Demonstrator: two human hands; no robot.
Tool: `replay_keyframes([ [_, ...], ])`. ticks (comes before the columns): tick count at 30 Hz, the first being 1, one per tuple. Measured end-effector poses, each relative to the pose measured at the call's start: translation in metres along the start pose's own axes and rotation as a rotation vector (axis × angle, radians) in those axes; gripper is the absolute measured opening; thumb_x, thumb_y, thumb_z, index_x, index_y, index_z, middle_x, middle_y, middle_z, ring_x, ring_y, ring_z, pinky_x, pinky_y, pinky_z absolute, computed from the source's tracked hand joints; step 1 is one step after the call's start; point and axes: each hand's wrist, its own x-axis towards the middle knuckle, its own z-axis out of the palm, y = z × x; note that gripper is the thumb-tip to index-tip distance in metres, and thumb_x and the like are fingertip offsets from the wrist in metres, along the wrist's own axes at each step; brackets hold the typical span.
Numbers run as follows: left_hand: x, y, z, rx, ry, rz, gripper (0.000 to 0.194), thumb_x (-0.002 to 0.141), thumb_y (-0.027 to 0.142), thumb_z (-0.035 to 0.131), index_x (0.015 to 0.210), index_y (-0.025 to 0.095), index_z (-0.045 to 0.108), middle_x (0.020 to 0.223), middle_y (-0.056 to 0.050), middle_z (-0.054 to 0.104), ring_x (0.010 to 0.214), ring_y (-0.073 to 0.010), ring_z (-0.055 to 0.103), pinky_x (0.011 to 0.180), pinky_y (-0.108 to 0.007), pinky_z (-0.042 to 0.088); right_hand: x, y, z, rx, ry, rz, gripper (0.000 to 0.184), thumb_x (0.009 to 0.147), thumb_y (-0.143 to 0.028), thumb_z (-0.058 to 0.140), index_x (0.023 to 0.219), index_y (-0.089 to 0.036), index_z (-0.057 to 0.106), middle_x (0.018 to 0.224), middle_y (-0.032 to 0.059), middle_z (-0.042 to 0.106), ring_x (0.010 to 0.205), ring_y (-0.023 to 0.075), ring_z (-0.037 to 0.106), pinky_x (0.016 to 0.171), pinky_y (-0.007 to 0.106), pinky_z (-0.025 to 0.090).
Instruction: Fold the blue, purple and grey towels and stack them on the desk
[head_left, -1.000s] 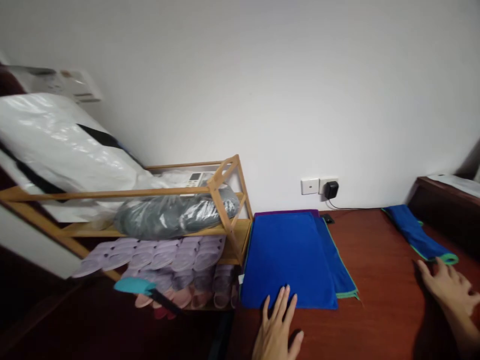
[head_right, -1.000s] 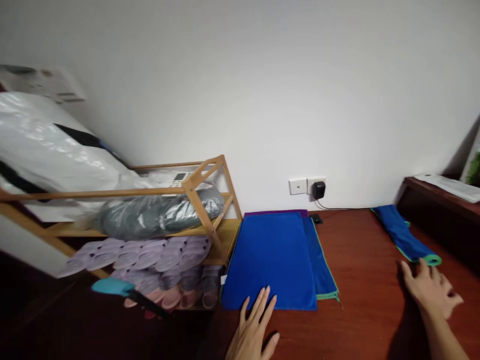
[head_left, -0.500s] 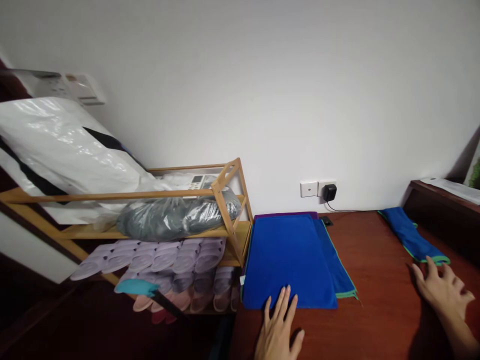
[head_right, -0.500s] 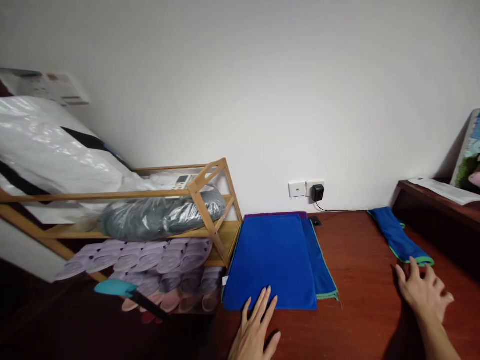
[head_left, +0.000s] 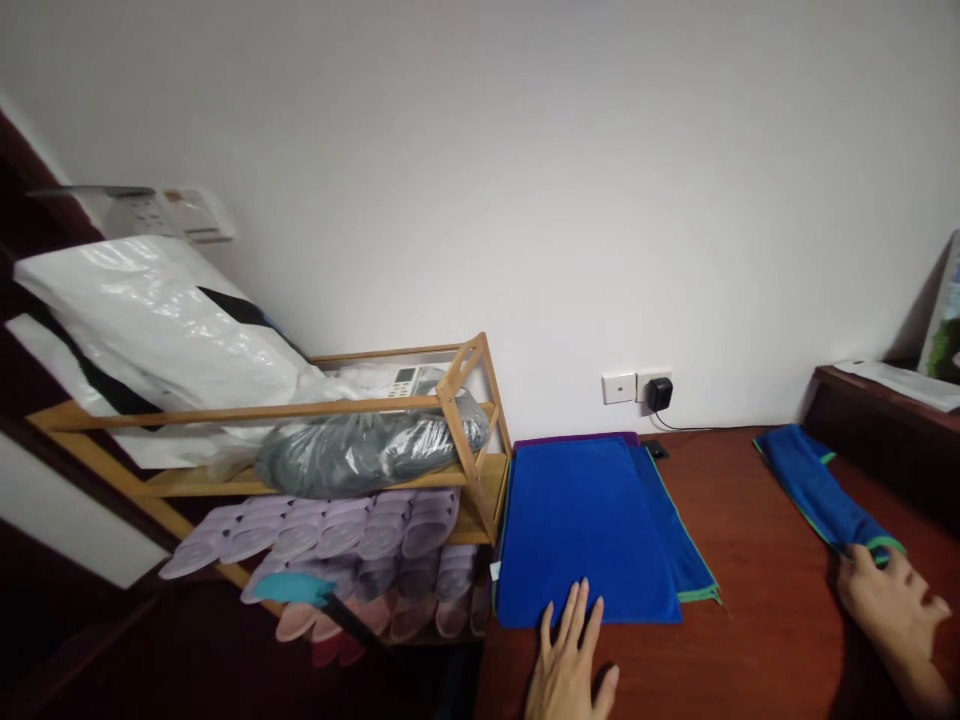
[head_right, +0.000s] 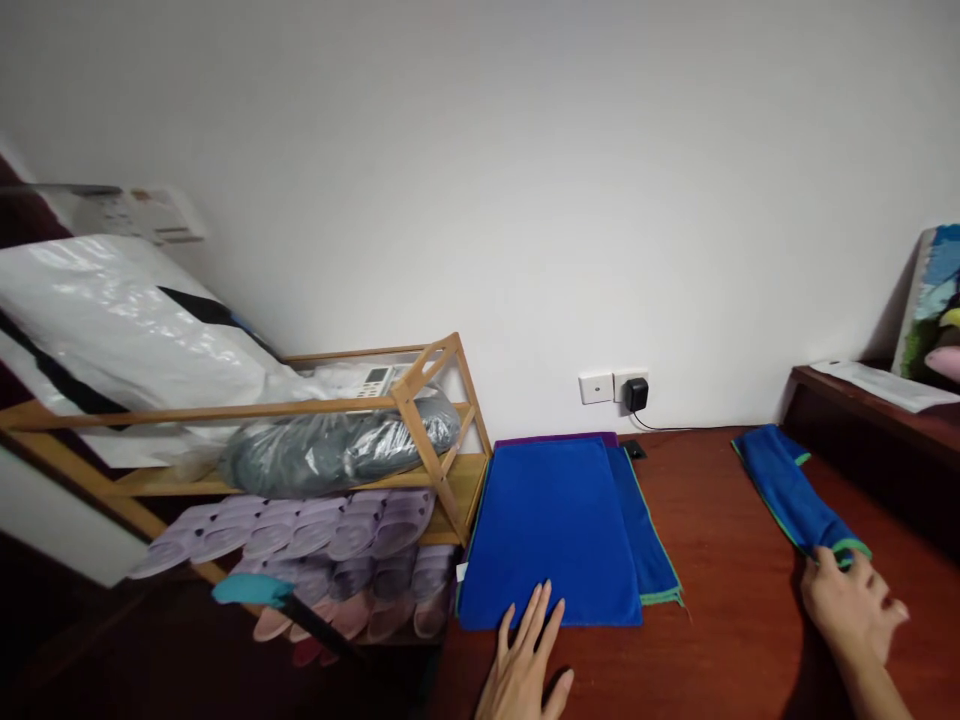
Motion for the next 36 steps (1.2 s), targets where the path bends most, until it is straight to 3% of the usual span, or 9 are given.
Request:
replay_keyframes([
  [5, -0.003, 0.004, -0.007, -0.027, 0.004, -0.006, 0.069, 0.092, 0.041, 0.041, 0.148, 0.031, 0.003, 0.155, 0.001, 0.001, 0.142, -0.0261, 0.011, 0.113, -0.051, 0.018, -0.045, -0.004, -0.018, -0.060, 0.015, -0.033, 0.047, 0.091, -0.044, 0.019, 0.099, -0.025, 0.062, 0.121, 0.0143, 0.050, 0.100, 0.0323, 0.050, 0.079, 0.050, 0.034],
  [9, -0.004, 0.008, -0.008, 0.000, 0.017, -0.027, 0.063, 0.094, 0.046, 0.035, 0.148, 0.029, 0.009, 0.156, -0.001, 0.003, 0.142, -0.0247, 0.008, 0.113, -0.052, 0.015, -0.090, -0.013, -0.053, -0.088, -0.013, -0.030, 0.041, 0.092, -0.037, 0.024, 0.100, -0.021, 0.061, 0.111, 0.0146, 0.055, 0.097, 0.0309, 0.051, 0.078, 0.048, 0.035],
  [16, -0.005, 0.011, -0.010, 0.032, 0.101, 0.009, 0.054, 0.095, 0.038, 0.035, 0.146, 0.023, 0.025, 0.155, -0.006, 0.015, 0.142, -0.0238, 0.014, 0.111, -0.051, 0.018, -0.183, -0.047, -0.133, -0.128, -0.109, -0.366, 0.034, 0.086, -0.012, 0.031, 0.096, -0.015, 0.063, 0.093, 0.0143, 0.061, 0.091, 0.0278, 0.056, 0.081, 0.042, 0.037],
  [19, -0.013, 0.015, -0.013, -0.015, 0.164, 0.018, 0.049, 0.096, 0.031, 0.034, 0.144, 0.024, 0.031, 0.154, -0.006, 0.022, 0.141, -0.0215, 0.018, 0.110, -0.048, 0.021, -0.211, -0.061, -0.154, -0.079, -0.155, -0.448, 0.031, 0.089, -0.019, 0.034, 0.098, -0.021, 0.063, 0.092, 0.0082, 0.065, 0.086, 0.0217, 0.060, 0.074, 0.032, 0.041],
  [22, -0.030, 0.032, -0.018, -0.113, 0.161, 0.045, 0.046, 0.095, 0.028, 0.034, 0.141, 0.026, 0.036, 0.152, -0.006, 0.028, 0.140, -0.0203, 0.022, 0.110, -0.046, 0.023, -0.214, -0.070, -0.171, 0.112, -0.269, -0.444, 0.037, 0.095, -0.038, 0.026, 0.106, -0.030, 0.060, 0.089, 0.0010, 0.068, 0.078, 0.0159, 0.063, 0.065, 0.025, 0.044],
  [25, -0.048, 0.062, -0.024, -0.236, 0.084, 0.126, 0.041, 0.096, 0.031, 0.032, 0.136, 0.028, 0.044, 0.150, -0.004, 0.033, 0.138, -0.0199, 0.025, 0.110, -0.046, 0.024, -0.208, -0.076, -0.172, 0.238, -0.307, -0.413, 0.046, 0.093, -0.050, 0.022, 0.123, -0.031, 0.053, 0.120, 0.0042, 0.061, 0.105, 0.0203, 0.058, 0.082, 0.033, 0.046],
  [28, -0.058, 0.090, -0.028, -0.313, -0.039, 0.187, 0.042, 0.097, 0.038, 0.031, 0.135, 0.030, 0.044, 0.150, -0.004, 0.033, 0.138, -0.0209, 0.027, 0.109, -0.048, 0.025, -0.215, -0.083, -0.153, 0.174, -0.299, -0.413, 0.053, 0.092, -0.051, 0.023, 0.139, -0.032, 0.037, 0.149, 0.0037, 0.033, 0.134, 0.0252, 0.032, 0.100, 0.049, 0.035],
  [32, -0.062, 0.097, -0.026, -0.319, -0.214, 0.265, 0.053, 0.094, 0.050, 0.034, 0.144, 0.034, 0.027, 0.152, -0.003, 0.029, 0.139, -0.0233, 0.025, 0.110, -0.055, 0.021, -0.234, -0.090, -0.127, 0.101, -0.318, -0.345, 0.055, 0.093, -0.051, 0.016, 0.144, -0.034, 0.026, 0.154, -0.0003, 0.019, 0.141, 0.0220, 0.017, 0.105, 0.051, 0.028],
  [36, -0.066, 0.092, -0.017, -0.304, -0.206, 0.283, 0.058, 0.093, 0.056, 0.031, 0.145, 0.037, 0.018, 0.153, -0.001, 0.025, 0.140, -0.0231, 0.021, 0.111, -0.060, 0.013, -0.237, -0.091, -0.125, 0.083, -0.304, -0.340, 0.055, 0.092, -0.053, 0.014, 0.144, -0.035, 0.025, 0.154, -0.0019, 0.019, 0.141, 0.0210, 0.017, 0.105, 0.051, 0.028],
])
